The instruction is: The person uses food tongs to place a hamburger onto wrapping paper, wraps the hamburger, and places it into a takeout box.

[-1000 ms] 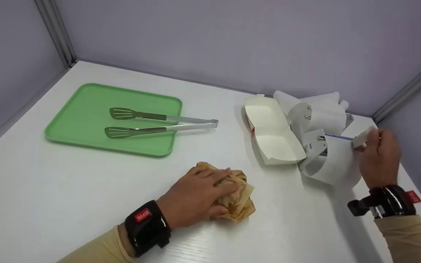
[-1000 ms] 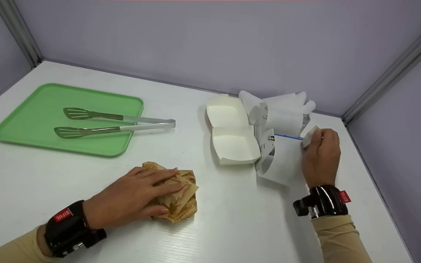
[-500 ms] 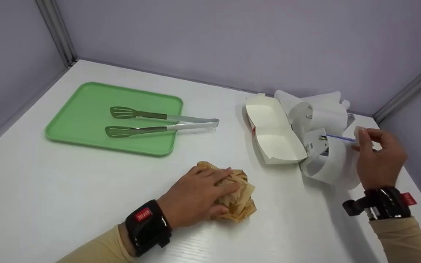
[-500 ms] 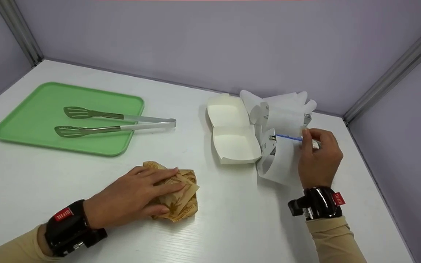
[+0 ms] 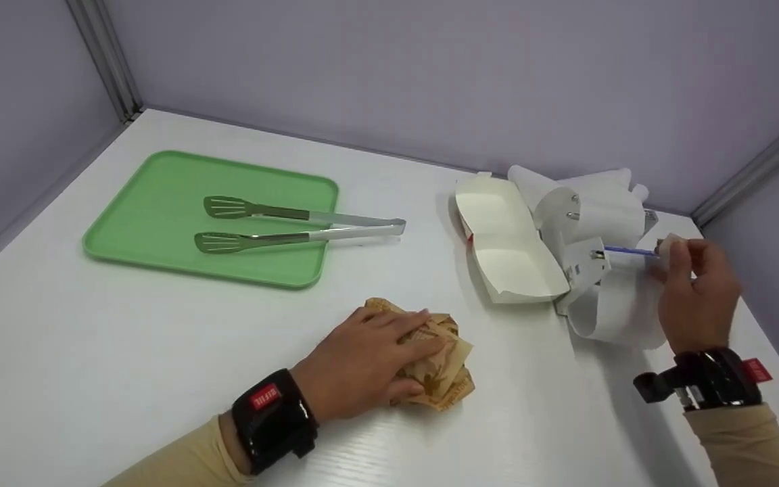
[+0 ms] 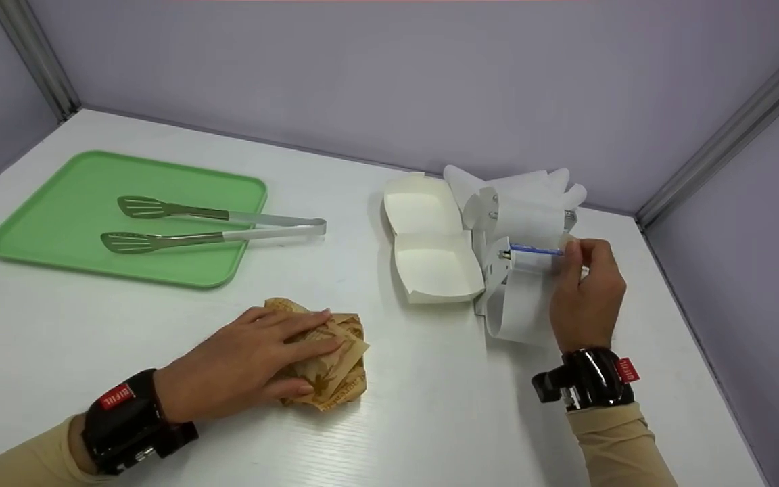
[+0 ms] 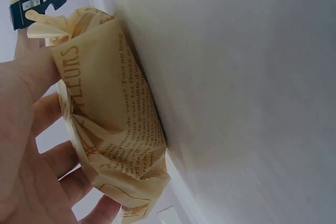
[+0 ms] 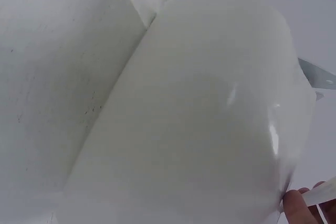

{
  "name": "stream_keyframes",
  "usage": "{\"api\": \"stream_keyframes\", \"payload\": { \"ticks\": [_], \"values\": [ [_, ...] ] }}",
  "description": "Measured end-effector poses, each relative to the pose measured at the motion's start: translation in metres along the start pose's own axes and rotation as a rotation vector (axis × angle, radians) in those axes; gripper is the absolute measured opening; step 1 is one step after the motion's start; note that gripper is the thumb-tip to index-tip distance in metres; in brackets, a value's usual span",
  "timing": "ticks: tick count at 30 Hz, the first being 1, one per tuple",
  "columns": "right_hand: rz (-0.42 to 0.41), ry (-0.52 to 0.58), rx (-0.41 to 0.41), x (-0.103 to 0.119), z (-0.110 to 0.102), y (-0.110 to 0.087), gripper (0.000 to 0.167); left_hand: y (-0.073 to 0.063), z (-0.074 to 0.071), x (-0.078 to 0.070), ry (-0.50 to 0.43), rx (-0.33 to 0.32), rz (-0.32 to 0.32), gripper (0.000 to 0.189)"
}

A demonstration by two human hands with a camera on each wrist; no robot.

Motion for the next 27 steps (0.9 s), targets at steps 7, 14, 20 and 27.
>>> {"api": "stream_keyframes", "payload": {
  "ticks": [7, 14, 20, 27],
  "values": [
    [0.039, 0.027, 0.045, 0.003, -0.003, 0.002, 0.037, 0.0, 0.0, 0.0, 0.006, -0.005, 0.003, 0.055],
    [0.034, 0.124, 0.104, 0.005, -0.008, 0.002, 0.023, 0.001, -0.001, 0.0, -0.006, 0.002, 0.0, 0.054],
    [0.029, 0.169, 0.139, 0.009, -0.011, 0.004, 0.022, 0.0, -0.001, 0.0, -0.002, -0.004, 0.002, 0.054],
    [-0.001, 0.23, 0.213, 0.016, -0.013, 0.001, 0.028, 0.0, 0.0, 0.0, 0.003, -0.006, 0.007, 0.054]
  ]
}}
Point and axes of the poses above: each hand's wrist, its own y-axis towards the middle knuckle, its own z-axis out of the palm, x = y × z, the point moved 1 cm from there along y, towards the middle knuckle, and after that the axes turned 8 degrees about -z, right-handed, at the moved point
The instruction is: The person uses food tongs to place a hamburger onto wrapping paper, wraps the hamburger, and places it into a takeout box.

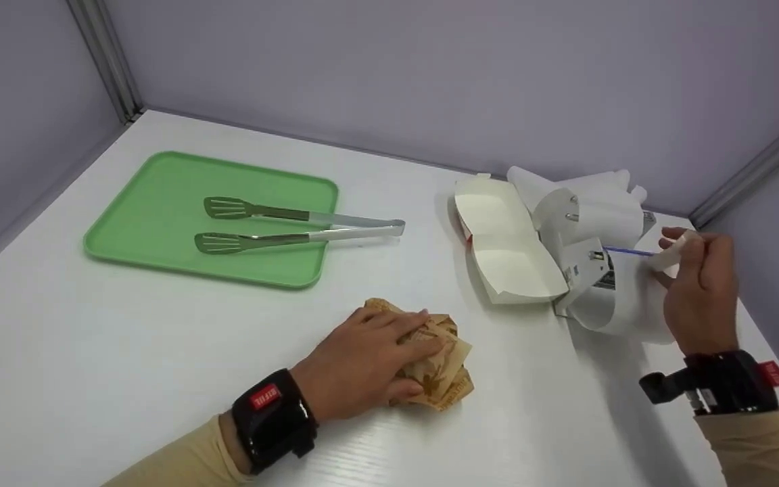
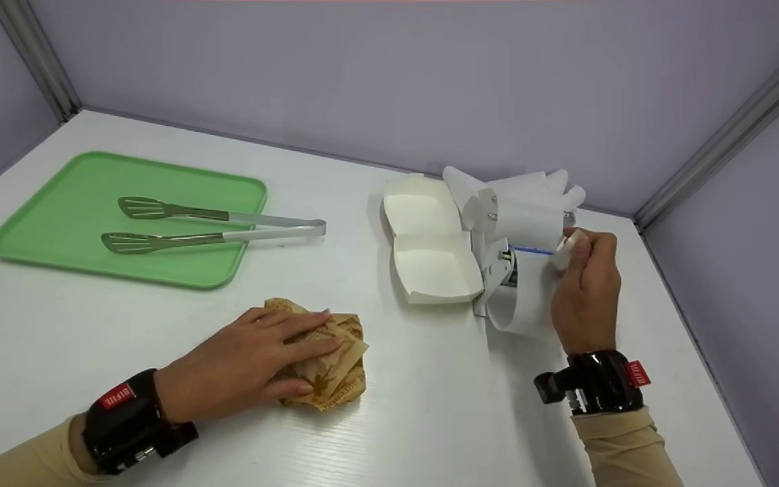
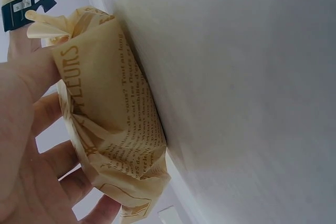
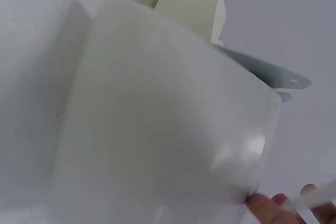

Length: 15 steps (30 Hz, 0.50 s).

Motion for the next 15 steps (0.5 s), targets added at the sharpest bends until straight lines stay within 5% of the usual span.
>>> {"api": "stream_keyframes", "payload": {
  "ticks": [5, 10, 15],
  "values": [
    [-0.028, -0.009, 0.001, 0.006, 0.002, -0.003, 0.031, 0.0, 0.0, 0.0, 0.002, 0.011, -0.008, 0.054],
    [-0.139, -0.061, -0.176, 0.01, 0.005, -0.008, 0.014, 0.001, 0.0, -0.001, 0.002, 0.019, -0.01, 0.055],
    [-0.284, -0.047, -0.3, 0.024, 0.009, -0.015, 0.015, 0.001, 0.0, 0.0, 0.007, 0.013, -0.007, 0.056]
  ]
}}
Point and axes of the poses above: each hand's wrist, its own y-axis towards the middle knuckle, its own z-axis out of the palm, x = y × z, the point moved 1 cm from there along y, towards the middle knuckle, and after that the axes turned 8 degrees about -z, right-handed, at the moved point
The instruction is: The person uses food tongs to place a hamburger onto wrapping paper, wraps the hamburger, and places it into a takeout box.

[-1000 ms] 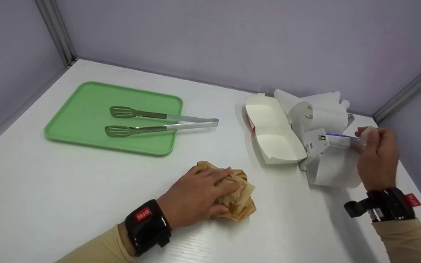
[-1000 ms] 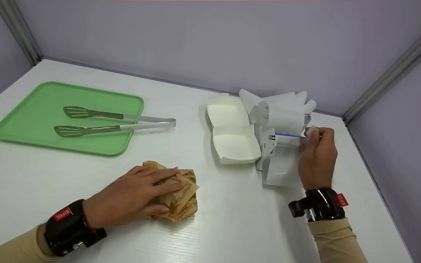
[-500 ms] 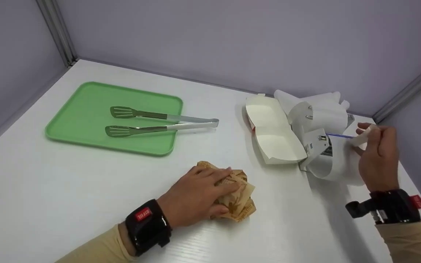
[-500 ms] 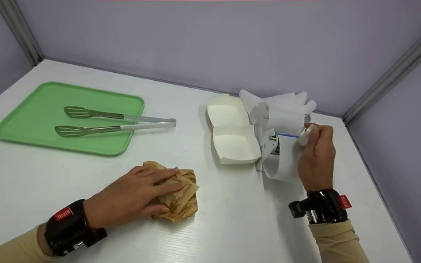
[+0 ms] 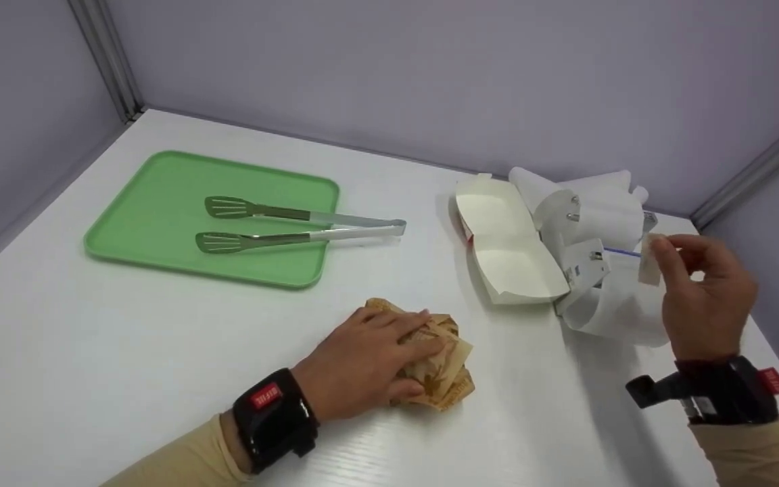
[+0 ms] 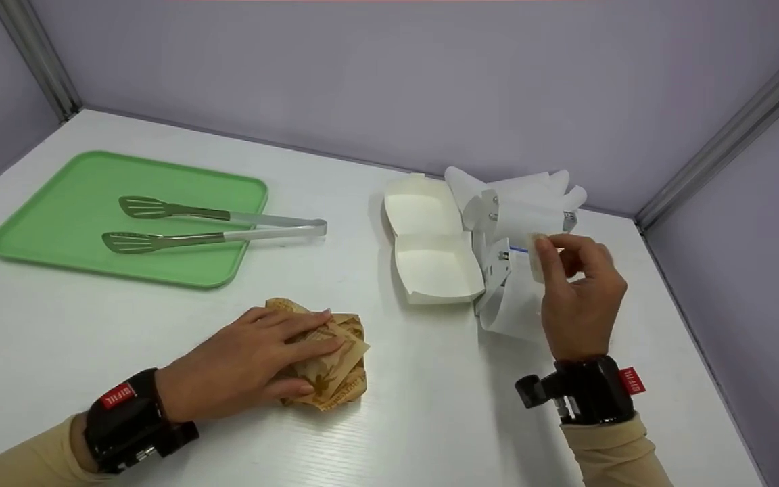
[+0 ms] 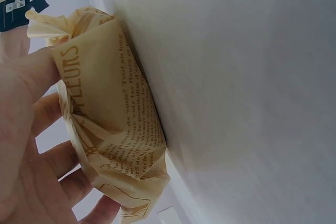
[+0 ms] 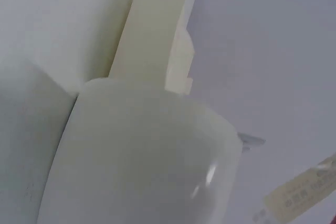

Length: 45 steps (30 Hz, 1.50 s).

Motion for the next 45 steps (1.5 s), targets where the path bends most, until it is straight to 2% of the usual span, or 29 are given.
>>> {"api": "stream_keyframes", "payload": {
  "ticks": [1, 3, 8, 10, 11, 13, 16, 19, 21, 25, 31, 40, 45],
  "values": [
    [-0.005, 0.027, -0.004, 0.004, 0.0, -0.001, 0.02, 0.0, 0.0, 0.0, 0.0, 0.0, 0.0, 0.056],
    [-0.023, 0.161, 0.005, 0.012, 0.002, -0.002, 0.017, 0.0, 0.0, 0.0, -0.003, 0.001, -0.001, 0.056],
    [-0.105, 0.396, 0.12, 0.029, 0.007, -0.008, 0.01, -0.001, 0.0, 0.001, -0.006, -0.004, 0.0, 0.055],
    [-0.134, 0.373, 0.179, 0.033, 0.009, -0.012, 0.01, -0.001, -0.001, 0.001, -0.005, -0.01, 0.005, 0.055],
    [-0.131, 0.388, 0.205, 0.034, 0.01, -0.014, 0.011, -0.001, -0.001, 0.001, -0.005, -0.012, 0.007, 0.055],
    [-0.131, 0.348, 0.255, 0.037, 0.012, -0.018, 0.013, -0.001, -0.001, 0.001, -0.006, -0.011, 0.007, 0.055],
    [-0.101, 0.251, 0.317, 0.042, 0.013, -0.024, 0.017, -0.001, -0.001, 0.0, -0.009, -0.003, 0.001, 0.055],
    [-0.051, 0.218, 0.337, 0.046, 0.015, -0.031, 0.017, 0.0, 0.0, 0.0, 0.0, -0.002, -0.001, 0.055],
    [-0.023, 0.248, 0.327, 0.049, 0.016, -0.035, 0.015, 0.0, 0.0, 0.0, -0.004, -0.002, -0.003, 0.055],
    [0.027, 0.38, 0.301, 0.053, 0.022, -0.042, 0.009, 0.0, 0.0, 0.0, -0.011, 0.004, -0.005, 0.056],
    [0.095, 0.553, 0.345, 0.06, 0.025, -0.054, 0.013, 0.0, 0.0, 0.0, -0.018, 0.013, -0.01, 0.058],
    [0.145, 0.55, 0.449, 0.071, 0.027, -0.07, 0.014, 0.0, 0.0, 0.0, 0.001, -0.01, -0.007, 0.06],
    [0.176, 0.591, 0.504, 0.074, 0.03, -0.078, 0.014, 0.0, 0.0, 0.0, -0.001, -0.012, -0.013, 0.064]
  ]
}}
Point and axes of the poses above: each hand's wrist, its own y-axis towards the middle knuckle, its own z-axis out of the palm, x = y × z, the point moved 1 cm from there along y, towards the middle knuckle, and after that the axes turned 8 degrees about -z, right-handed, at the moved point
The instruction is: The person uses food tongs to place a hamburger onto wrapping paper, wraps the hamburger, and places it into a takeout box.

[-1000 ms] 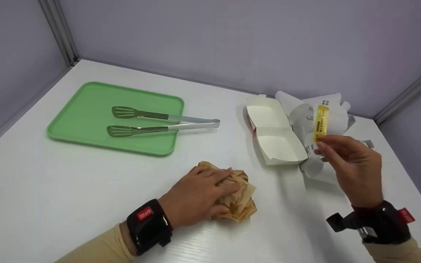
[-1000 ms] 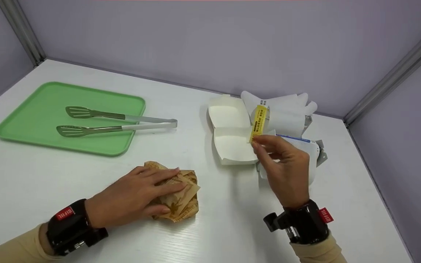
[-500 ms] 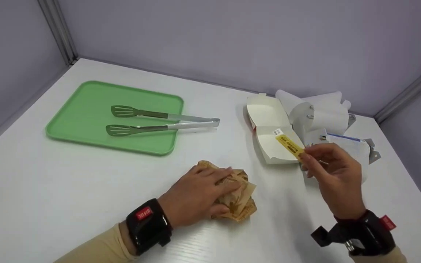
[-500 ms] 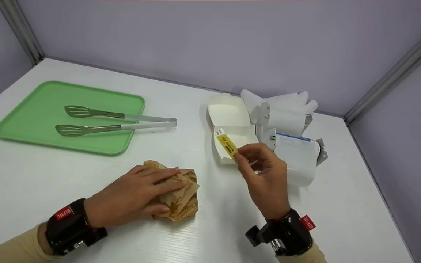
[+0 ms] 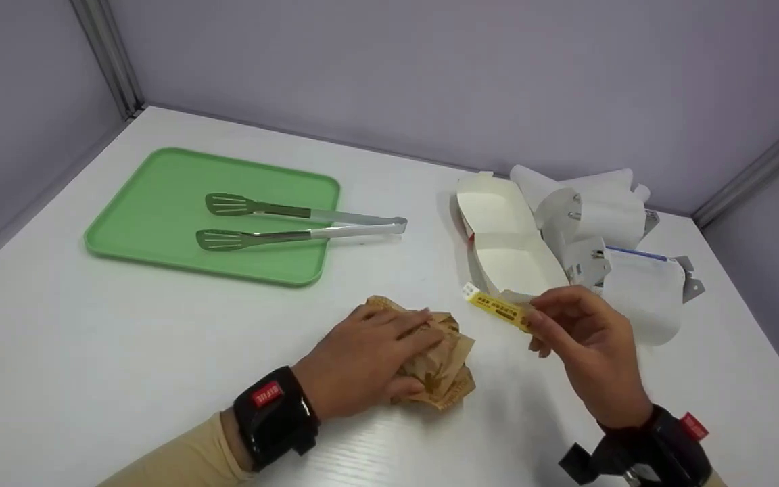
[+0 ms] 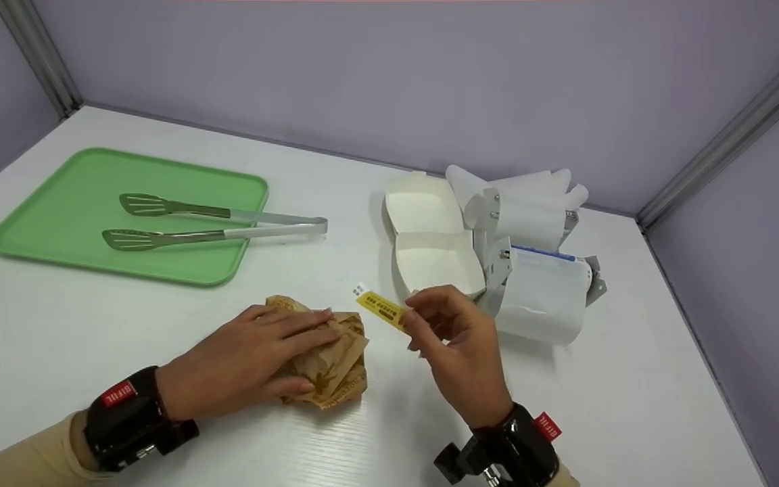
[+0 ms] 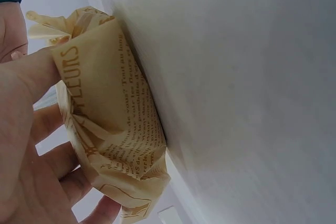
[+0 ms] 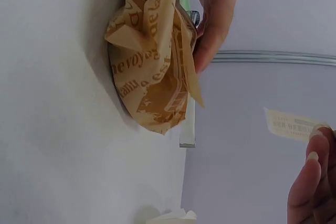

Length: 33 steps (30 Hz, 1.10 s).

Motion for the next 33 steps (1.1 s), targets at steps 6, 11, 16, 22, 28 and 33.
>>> {"api": "stream_keyframes", "payload": {
  "ticks": [6, 11, 16, 22, 28, 33],
  "values": [
    [-0.01, 0.098, 0.064, -0.004, 0.006, -0.007, 0.013, 0.001, -0.001, 0.0, 0.014, 0.012, -0.008, 0.07],
    [0.057, 0.078, 0.097, -0.004, 0.011, -0.008, 0.014, 0.002, -0.002, 0.001, 0.024, 0.021, -0.017, 0.076],
    [0.134, -0.025, 0.135, -0.003, 0.014, -0.009, 0.013, 0.001, -0.002, 0.0, 0.034, 0.021, -0.023, 0.078],
    [0.145, -0.079, 0.156, -0.007, 0.016, -0.009, 0.014, 0.002, -0.002, -0.001, 0.001, 0.041, -0.054, 0.083],
    [0.11, -0.027, 0.19, -0.014, 0.019, -0.012, 0.013, 0.003, -0.002, 0.0, -0.078, 0.04, -0.059, 0.082],
    [0.118, -0.049, 0.218, -0.018, 0.02, -0.012, 0.012, 0.003, -0.003, 0.0, -0.084, 0.014, -0.003, 0.079]
  ]
}}
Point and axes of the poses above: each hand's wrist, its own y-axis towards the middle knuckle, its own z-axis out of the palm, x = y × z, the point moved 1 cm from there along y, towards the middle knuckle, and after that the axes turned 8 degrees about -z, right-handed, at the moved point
